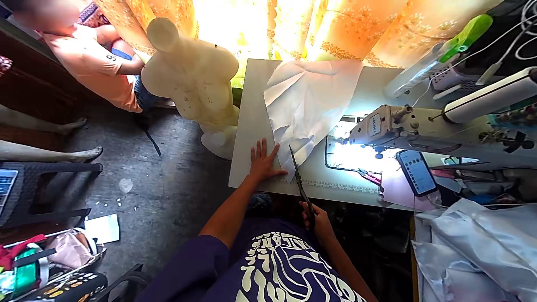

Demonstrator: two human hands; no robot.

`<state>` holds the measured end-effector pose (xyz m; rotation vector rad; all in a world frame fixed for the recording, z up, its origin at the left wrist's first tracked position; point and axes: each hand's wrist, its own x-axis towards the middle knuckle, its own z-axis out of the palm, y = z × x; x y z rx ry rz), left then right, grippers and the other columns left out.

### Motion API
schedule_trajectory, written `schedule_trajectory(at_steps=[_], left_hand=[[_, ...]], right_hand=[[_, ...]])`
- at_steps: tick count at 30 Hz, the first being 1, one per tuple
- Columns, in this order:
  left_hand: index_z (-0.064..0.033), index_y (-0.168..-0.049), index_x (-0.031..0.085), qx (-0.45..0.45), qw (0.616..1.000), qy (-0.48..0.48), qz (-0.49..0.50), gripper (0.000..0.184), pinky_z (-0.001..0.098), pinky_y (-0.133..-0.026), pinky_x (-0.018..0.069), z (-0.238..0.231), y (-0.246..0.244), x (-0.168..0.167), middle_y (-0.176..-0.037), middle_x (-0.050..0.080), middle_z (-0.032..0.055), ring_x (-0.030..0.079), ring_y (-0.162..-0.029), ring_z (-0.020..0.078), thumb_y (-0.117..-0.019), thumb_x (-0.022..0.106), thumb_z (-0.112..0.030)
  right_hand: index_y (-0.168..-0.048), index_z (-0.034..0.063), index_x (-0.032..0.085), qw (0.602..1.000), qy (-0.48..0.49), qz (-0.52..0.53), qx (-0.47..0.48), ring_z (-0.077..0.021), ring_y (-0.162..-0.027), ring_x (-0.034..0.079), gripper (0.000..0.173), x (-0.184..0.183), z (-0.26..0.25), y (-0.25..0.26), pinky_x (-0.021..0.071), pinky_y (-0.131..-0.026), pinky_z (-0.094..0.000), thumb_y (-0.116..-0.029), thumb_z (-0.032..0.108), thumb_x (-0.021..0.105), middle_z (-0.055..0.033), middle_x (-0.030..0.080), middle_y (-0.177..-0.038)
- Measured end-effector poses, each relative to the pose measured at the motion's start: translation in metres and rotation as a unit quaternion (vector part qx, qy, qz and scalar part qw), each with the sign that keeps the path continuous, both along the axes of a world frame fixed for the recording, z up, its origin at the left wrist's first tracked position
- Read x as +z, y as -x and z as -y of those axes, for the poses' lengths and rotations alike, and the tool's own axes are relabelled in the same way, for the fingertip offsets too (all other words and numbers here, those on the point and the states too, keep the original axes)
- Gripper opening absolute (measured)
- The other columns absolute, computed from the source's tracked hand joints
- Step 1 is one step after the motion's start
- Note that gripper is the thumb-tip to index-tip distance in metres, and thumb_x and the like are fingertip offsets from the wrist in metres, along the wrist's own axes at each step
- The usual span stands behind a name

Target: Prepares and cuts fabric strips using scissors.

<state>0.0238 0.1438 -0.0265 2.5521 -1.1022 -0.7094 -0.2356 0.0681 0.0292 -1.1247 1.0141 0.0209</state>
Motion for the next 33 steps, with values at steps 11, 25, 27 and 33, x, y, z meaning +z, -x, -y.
schedule_trajectory(at_steps=[11,25,27,33], left_hand=[[-0.0265,-0.165,0.024,0.013,0.999,0.019,-0.024,0.104,0.0712,-0.12,-0.0032,0.003,0.011,0.007,-0.169,-0.002,0.0283,-0.007,-0.156,0.0481,-0.083,0.067,-0.072],[-0.0278,-0.163,0.031,0.034,0.998,0.051,0.015,0.074,0.0672,-0.122,0.0012,-0.007,0.054,-0.001,-0.17,0.012,0.024,0.007,-0.157,0.0447,-0.0997,0.046,-0.063],[-0.0269,-0.163,0.032,0.031,0.997,0.057,0.031,0.073,0.0676,-0.122,0.0029,-0.008,0.055,-0.004,-0.169,0.014,0.0242,0.009,-0.157,0.0452,-0.1002,0.044,-0.063],[-0.019,-0.152,0.052,0.035,0.986,0.134,0.09,0.068,0.0679,-0.122,0.013,-0.014,0.057,-0.019,-0.162,0.035,0.0252,0.027,-0.152,0.0472,-0.0987,0.051,-0.06]], right_hand=[[-0.106,0.0017,0.07,0.997,0.068,-0.006,0.021,-0.0025,-0.042,0.044,0.025,0.006,-0.003,0.006,0.0376,-0.039,-0.0183,-0.1043,0.024,0.059,0.0036,0.053,-0.058],[-0.125,-0.0017,0.058,0.998,0.02,-0.02,0.063,-0.0066,-0.057,0.06,0.029,0.009,-0.001,0.011,0.0502,-0.053,-0.0207,-0.1073,0.021,0.053,-0.0037,0.068,-0.077],[-0.123,-0.0018,0.056,0.998,0.027,-0.033,0.053,-0.0099,-0.061,0.065,0.028,0.012,-0.002,0.01,0.054,-0.057,-0.0236,-0.1069,0.02,0.054,-0.0065,0.07,-0.08],[-0.118,-0.0028,0.062,0.993,0.08,-0.054,0.071,-0.0106,-0.07,0.069,0.026,0.008,0.0,0.009,0.057,-0.066,-0.0252,-0.1046,0.019,0.06,-0.0077,0.073,-0.087]])
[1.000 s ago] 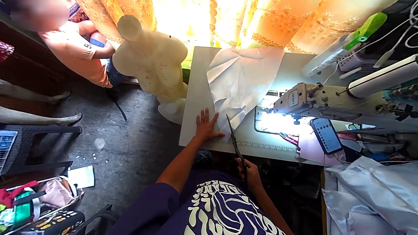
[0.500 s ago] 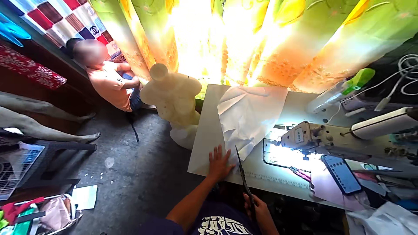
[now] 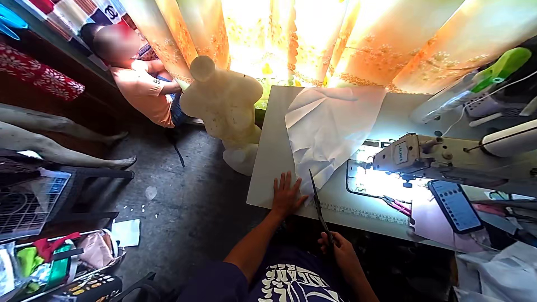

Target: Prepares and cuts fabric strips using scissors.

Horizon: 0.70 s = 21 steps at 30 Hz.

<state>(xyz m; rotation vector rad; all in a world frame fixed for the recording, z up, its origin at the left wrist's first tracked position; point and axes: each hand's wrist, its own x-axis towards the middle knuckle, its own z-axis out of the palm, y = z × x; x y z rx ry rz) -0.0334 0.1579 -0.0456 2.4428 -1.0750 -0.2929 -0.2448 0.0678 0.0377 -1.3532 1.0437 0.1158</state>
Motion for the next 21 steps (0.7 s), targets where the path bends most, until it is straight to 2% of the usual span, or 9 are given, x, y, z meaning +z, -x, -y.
schedule_trajectory(at_steps=[5,8,12,16,21], left_hand=[[-0.0176,-0.15,0.055,0.002,1.0,0.015,0.013,0.067,0.0695,-0.12,0.016,0.001,0.0,0.0,-0.16,0.038,0.0253,0.03,-0.15,0.0489,-0.0979,0.053,-0.059],[-0.0178,-0.152,0.053,-0.005,1.0,0.001,0.011,0.068,0.0686,-0.121,0.0148,0.001,0.001,-0.001,-0.162,0.035,0.0249,0.028,-0.152,0.048,-0.0982,0.052,-0.06],[-0.0197,-0.154,0.05,-0.013,0.999,-0.028,0.016,0.07,0.0674,-0.121,0.0143,0.001,-0.003,0.004,-0.163,0.034,0.0232,0.027,-0.153,0.0462,-0.0987,0.047,-0.064],[-0.021,-0.153,0.051,-0.006,0.999,-0.023,0.021,0.071,0.0683,-0.121,0.014,-0.003,-0.001,-0.004,-0.164,0.035,0.021,0.026,-0.153,0.0448,-0.098,0.046,-0.065],[-0.0191,-0.149,0.056,-0.006,0.999,-0.001,0.051,0.071,0.072,-0.117,0.0198,0.001,0.0,-0.006,-0.16,0.039,0.0259,0.032,-0.149,0.0502,-0.0964,0.048,-0.066]], right_hand=[[-0.117,-0.0026,0.062,1.0,0.005,0.023,0.02,-0.0091,-0.067,0.066,0.026,-0.009,-0.001,0.001,0.057,-0.064,-0.0241,-0.1059,0.021,0.056,-0.0056,0.069,-0.082],[-0.116,-0.0021,0.061,0.999,0.001,0.027,0.03,-0.008,-0.063,0.064,0.026,-0.012,-0.002,0.001,0.0559,-0.06,-0.0232,-0.106,0.021,0.056,-0.004,0.066,-0.079],[-0.112,-0.0009,0.063,0.996,0.036,0.027,0.078,-0.0083,-0.06,0.06,0.033,-0.02,0.001,-0.002,0.054,-0.057,-0.0253,-0.1052,0.031,0.055,-0.0026,0.061,-0.076],[-0.109,0.0013,0.061,0.995,0.022,0.023,0.096,-0.0073,-0.06,0.056,0.037,-0.022,0.003,-0.002,0.0515,-0.057,-0.0253,-0.1054,0.037,0.051,-0.0007,0.057,-0.076],[-0.109,0.0026,0.057,0.994,-0.012,0.026,0.109,-0.0062,-0.061,0.052,0.039,-0.026,0.013,-0.01,0.0485,-0.058,-0.0244,-0.105,0.04,0.048,0.0011,0.052,-0.077]])
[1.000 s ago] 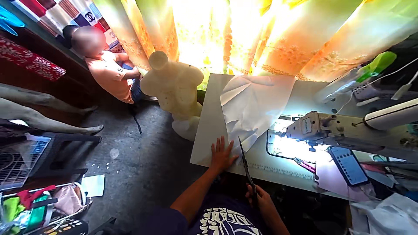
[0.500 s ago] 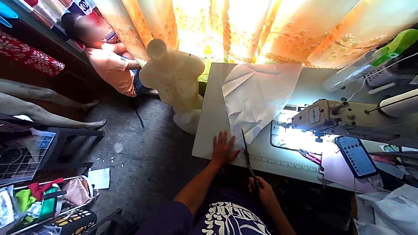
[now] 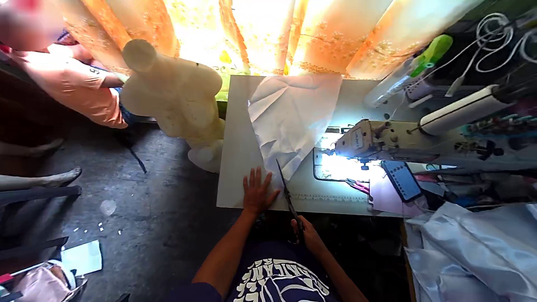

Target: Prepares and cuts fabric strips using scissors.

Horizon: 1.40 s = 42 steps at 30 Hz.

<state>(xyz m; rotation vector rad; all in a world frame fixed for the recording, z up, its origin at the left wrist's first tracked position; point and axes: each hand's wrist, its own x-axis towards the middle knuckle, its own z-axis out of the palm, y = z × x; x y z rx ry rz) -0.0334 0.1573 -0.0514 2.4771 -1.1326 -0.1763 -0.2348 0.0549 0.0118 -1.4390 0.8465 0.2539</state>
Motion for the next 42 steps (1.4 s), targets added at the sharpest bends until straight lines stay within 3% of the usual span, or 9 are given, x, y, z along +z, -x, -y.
schedule_trajectory(at_steps=[6,9,18,26,31,34,38,42], left_hand=[[-0.02,-0.147,0.059,0.002,1.0,0.011,0.026,0.07,0.074,-0.115,0.0238,0.0,-0.001,0.0,-0.156,0.043,0.0268,0.038,-0.145,0.0522,-0.0957,0.05,-0.066],[-0.0203,-0.146,0.059,0.002,0.999,0.016,0.031,0.07,0.0734,-0.114,0.0249,0.0,0.001,-0.001,-0.155,0.045,0.0265,0.04,-0.144,0.0517,-0.0953,0.05,-0.067],[-0.0232,-0.146,0.06,0.003,1.0,0.01,0.023,0.068,0.0716,-0.116,0.0227,-0.001,0.001,-0.003,-0.158,0.042,0.0252,0.035,-0.148,0.0493,-0.0946,0.051,-0.068],[-0.026,-0.147,0.059,-0.002,1.0,-0.001,0.012,0.07,0.072,-0.117,0.0209,0.0,-0.002,0.001,-0.158,0.041,0.0275,0.035,-0.147,0.0511,-0.092,0.053,-0.069],[-0.0252,-0.146,0.06,-0.003,1.0,0.01,0.018,0.071,0.0725,-0.116,0.0223,0.001,-0.005,0.003,-0.156,0.043,0.0279,0.038,-0.145,0.0513,-0.0905,0.055,-0.07],[-0.0256,-0.145,0.061,-0.005,1.0,0.016,0.024,0.071,0.0728,-0.115,0.0232,0.0,-0.002,0.001,-0.156,0.044,0.028,0.039,-0.145,0.0517,-0.0895,0.056,-0.07],[-0.0267,-0.143,0.063,-0.009,0.999,0.026,0.032,0.072,0.0736,-0.114,0.0243,-0.002,-0.002,-0.001,-0.155,0.044,0.0293,0.039,-0.144,0.053,-0.0873,0.056,-0.072],[-0.0248,-0.141,0.064,-0.015,0.999,0.049,0.02,0.073,0.0757,-0.113,0.0236,-0.002,-0.002,-0.001,-0.154,0.044,0.0312,0.039,-0.143,0.0556,-0.0847,0.061,-0.071]], right_hand=[[-0.108,0.0035,0.057,1.0,0.002,-0.018,0.01,-0.009,-0.064,0.052,0.048,-0.004,0.008,-0.018,0.0478,-0.061,-0.028,-0.1029,0.05,0.048,-0.0006,0.052,-0.079],[-0.101,0.0067,0.058,0.999,0.014,-0.03,-0.002,-0.0073,-0.06,0.051,0.049,-0.003,0.009,-0.016,0.0468,-0.057,-0.0267,-0.1,0.056,0.052,0.0019,0.051,-0.074],[-0.089,0.0069,0.059,0.998,0.055,-0.036,0.002,-0.0081,-0.055,0.051,0.042,0.004,0.013,-0.019,0.0467,-0.054,-0.0277,-0.1013,0.047,0.058,0.0018,0.051,-0.067],[-0.107,0.0045,0.056,0.998,0.0,-0.051,0.021,-0.0106,-0.063,0.05,0.043,0.008,0.026,-0.058,0.0456,-0.059,-0.0285,-0.1068,0.047,0.048,-0.0016,0.05,-0.078],[-0.09,0.0066,0.058,0.999,0.02,-0.029,-0.011,-0.0098,-0.053,0.052,0.042,0.008,0.025,-0.061,0.0465,-0.05,-0.0264,-0.1044,0.046,0.054,0.0004,0.051,-0.066],[-0.088,0.0068,0.058,0.999,0.016,-0.026,-0.018,-0.0094,-0.051,0.052,0.042,0.008,0.024,-0.058,0.0473,-0.049,-0.0257,-0.1045,0.045,0.055,0.0008,0.052,-0.065],[-0.093,0.0053,0.057,0.999,-0.007,-0.037,-0.016,-0.0088,-0.054,0.051,0.04,0.012,0.028,-0.068,0.0463,-0.051,-0.0246,-0.1068,0.042,0.051,-0.0004,0.052,-0.069],[-0.111,0.0029,0.056,0.998,-0.019,-0.057,0.013,-0.0108,-0.067,0.05,0.044,0.014,0.035,-0.092,0.0451,-0.06,-0.0272,-0.1091,0.045,0.043,-0.003,0.05,-0.084]])
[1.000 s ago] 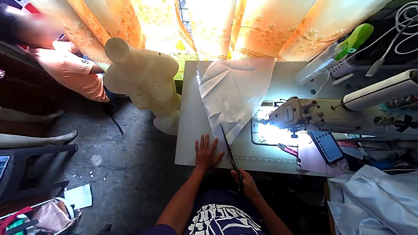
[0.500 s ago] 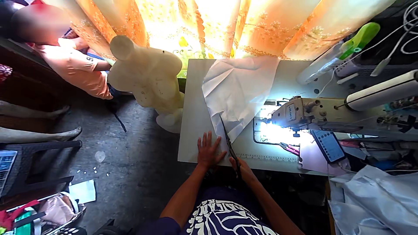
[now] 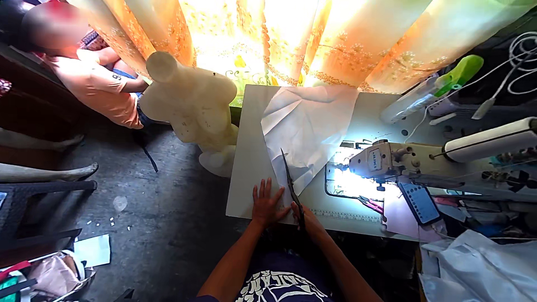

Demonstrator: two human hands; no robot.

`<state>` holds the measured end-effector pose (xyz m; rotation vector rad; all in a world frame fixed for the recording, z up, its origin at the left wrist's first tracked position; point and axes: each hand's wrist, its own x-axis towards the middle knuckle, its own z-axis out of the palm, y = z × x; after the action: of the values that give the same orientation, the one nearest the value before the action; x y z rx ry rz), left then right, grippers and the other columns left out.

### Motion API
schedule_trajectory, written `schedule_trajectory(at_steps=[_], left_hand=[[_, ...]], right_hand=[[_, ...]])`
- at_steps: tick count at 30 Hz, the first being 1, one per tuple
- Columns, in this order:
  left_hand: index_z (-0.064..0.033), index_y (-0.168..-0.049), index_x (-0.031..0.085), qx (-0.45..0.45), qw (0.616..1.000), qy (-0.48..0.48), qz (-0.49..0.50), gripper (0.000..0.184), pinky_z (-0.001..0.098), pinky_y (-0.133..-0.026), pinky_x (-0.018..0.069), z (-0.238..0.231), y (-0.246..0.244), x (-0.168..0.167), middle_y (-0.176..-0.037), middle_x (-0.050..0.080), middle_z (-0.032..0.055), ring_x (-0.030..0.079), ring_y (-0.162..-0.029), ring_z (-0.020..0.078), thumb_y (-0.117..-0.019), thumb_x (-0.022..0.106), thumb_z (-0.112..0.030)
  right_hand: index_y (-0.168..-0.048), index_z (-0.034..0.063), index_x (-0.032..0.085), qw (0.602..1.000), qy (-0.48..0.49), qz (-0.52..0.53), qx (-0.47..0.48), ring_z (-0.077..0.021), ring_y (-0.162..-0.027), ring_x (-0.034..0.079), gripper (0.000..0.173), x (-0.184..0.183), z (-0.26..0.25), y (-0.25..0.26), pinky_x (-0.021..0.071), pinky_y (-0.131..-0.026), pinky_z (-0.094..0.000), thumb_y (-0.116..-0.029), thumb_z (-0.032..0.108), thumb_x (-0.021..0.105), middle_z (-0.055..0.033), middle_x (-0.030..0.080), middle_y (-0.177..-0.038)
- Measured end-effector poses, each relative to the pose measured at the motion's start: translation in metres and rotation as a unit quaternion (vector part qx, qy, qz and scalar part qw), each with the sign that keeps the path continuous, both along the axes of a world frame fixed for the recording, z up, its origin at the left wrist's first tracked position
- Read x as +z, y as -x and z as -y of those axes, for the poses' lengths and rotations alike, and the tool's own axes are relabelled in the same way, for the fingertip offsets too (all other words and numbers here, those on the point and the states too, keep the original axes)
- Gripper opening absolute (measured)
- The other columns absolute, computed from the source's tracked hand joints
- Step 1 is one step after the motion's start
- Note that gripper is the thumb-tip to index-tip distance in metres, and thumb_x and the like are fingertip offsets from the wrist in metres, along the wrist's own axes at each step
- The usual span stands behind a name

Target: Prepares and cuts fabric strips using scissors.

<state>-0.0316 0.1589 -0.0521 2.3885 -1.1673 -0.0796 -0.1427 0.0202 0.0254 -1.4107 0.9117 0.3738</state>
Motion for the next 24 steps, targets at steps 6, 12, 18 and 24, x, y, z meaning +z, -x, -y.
schedule_trajectory(at_steps=[6,12,18,24], left_hand=[[-0.0264,-0.14,0.065,0.001,1.0,0.005,0.0,0.072,0.0754,-0.112,0.0252,-0.001,0.0,0.002,-0.154,0.045,0.0307,0.039,-0.143,0.0553,-0.0813,0.066,-0.068],[-0.0119,-0.135,0.067,0.037,0.993,0.075,-0.082,0.052,0.0676,-0.111,0.0342,0.009,-0.03,0.022,-0.152,0.047,0.0313,0.043,-0.142,0.0515,-0.098,0.06,-0.048],[-0.0101,-0.162,0.03,-0.017,0.989,-0.099,-0.112,0.106,0.0669,-0.122,0.0023,0.05,-0.13,0.043,-0.171,0.011,0.019,0.002,-0.159,0.0391,-0.0838,0.067,-0.071],[-0.0053,-0.164,0.019,-0.058,0.976,-0.163,-0.129,0.129,0.0678,-0.121,-0.0053,0.053,-0.146,0.032,-0.172,0.005,0.0181,-0.004,-0.159,0.0369,-0.0735,0.065,-0.084]], right_hand=[[-0.088,0.0067,0.058,0.998,0.028,0.026,-0.044,-0.0084,-0.051,0.05,0.04,0.003,-0.001,-0.006,0.0451,-0.048,-0.0241,-0.1055,0.043,0.054,0.0008,0.052,-0.065],[-0.09,0.0056,0.057,0.999,0.037,0.023,-0.016,-0.0071,-0.051,0.05,0.039,0.0,0.005,0.002,0.0456,-0.049,-0.0239,-0.1058,0.041,0.053,0.0016,0.051,-0.065],[-0.1,0.0035,0.057,1.0,0.0,0.005,0.0,-0.0063,-0.055,0.05,0.039,0.006,0.006,0.003,0.0456,-0.051,-0.0228,-0.1092,0.039,0.043,0.0016,0.051,-0.07],[-0.113,0.0031,0.057,0.999,0.007,-0.029,0.016,-0.0096,-0.066,0.051,0.043,0.013,0.007,-0.023,0.0466,-0.061,-0.0276,-0.1092,0.043,0.042,-0.0019,0.051,-0.081]])
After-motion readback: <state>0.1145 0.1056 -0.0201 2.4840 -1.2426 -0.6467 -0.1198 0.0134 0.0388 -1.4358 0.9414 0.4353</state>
